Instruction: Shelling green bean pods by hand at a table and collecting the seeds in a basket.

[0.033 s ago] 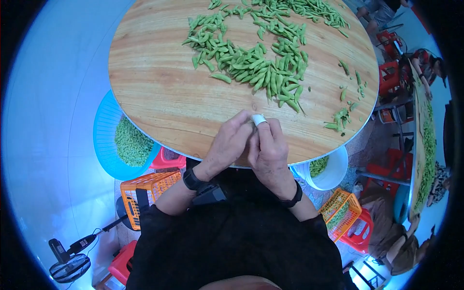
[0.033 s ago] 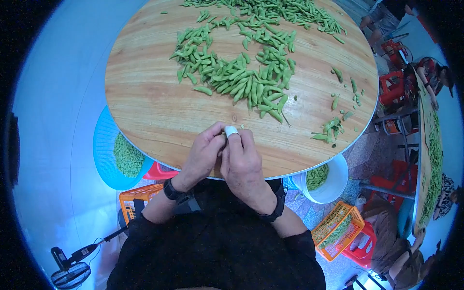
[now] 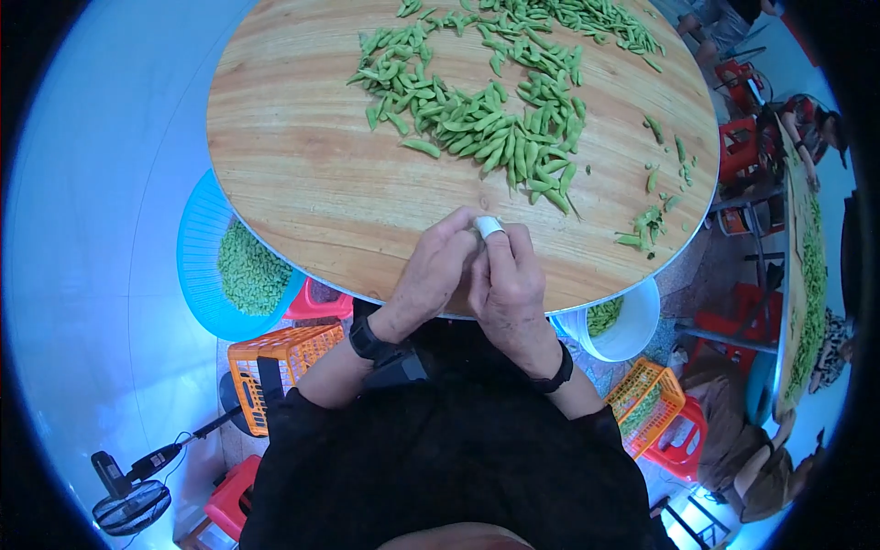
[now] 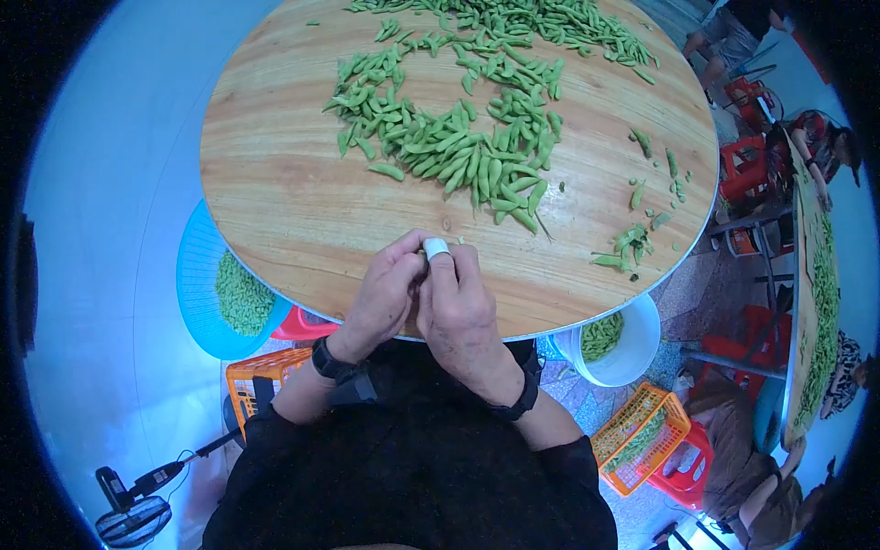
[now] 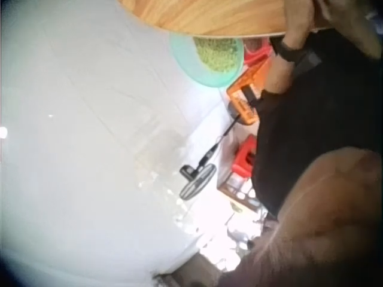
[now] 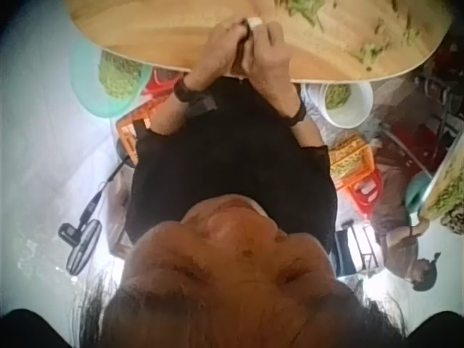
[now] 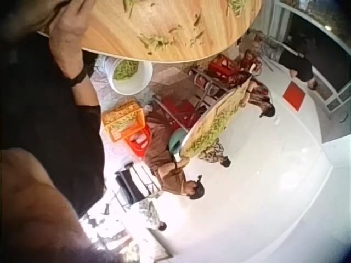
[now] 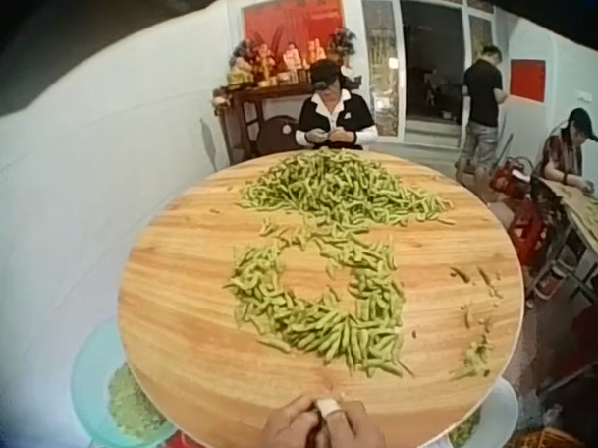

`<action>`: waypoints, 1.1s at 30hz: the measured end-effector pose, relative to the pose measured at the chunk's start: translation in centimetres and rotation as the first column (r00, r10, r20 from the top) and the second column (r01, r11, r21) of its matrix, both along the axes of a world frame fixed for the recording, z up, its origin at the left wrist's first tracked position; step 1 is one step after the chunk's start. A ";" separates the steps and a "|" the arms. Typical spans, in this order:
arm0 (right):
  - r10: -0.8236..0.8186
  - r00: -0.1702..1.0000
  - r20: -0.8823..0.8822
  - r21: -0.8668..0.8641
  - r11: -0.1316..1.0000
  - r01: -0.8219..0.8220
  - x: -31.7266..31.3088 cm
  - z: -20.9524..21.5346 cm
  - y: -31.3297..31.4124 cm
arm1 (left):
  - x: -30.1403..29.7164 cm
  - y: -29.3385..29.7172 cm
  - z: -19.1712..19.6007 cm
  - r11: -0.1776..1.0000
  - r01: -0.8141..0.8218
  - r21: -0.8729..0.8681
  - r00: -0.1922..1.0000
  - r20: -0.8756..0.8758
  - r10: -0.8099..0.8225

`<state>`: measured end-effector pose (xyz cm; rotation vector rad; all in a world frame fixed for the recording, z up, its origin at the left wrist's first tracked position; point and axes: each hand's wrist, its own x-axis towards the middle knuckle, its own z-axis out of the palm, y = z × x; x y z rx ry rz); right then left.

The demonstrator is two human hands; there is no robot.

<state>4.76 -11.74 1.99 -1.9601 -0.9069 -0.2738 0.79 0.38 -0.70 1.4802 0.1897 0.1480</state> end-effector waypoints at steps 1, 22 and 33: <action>0.003 1.000 0.013 -0.010 1.000 -0.003 0.0 0.0 0.2 | 0.1 0.1 -0.6 0.898 -0.019 -0.439 0.999 -0.045 -0.001; 0.422 0.265 -0.867 0.403 0.907 -0.125 4.1 0.7 -2.3 | -0.6 1.4 1.0 0.943 -0.102 -0.317 0.980 -0.193 0.041; 0.390 0.322 -0.863 0.369 0.921 -0.127 4.1 0.8 -2.4 | -0.4 0.6 0.6 0.624 -0.018 -0.781 0.987 -0.114 -0.115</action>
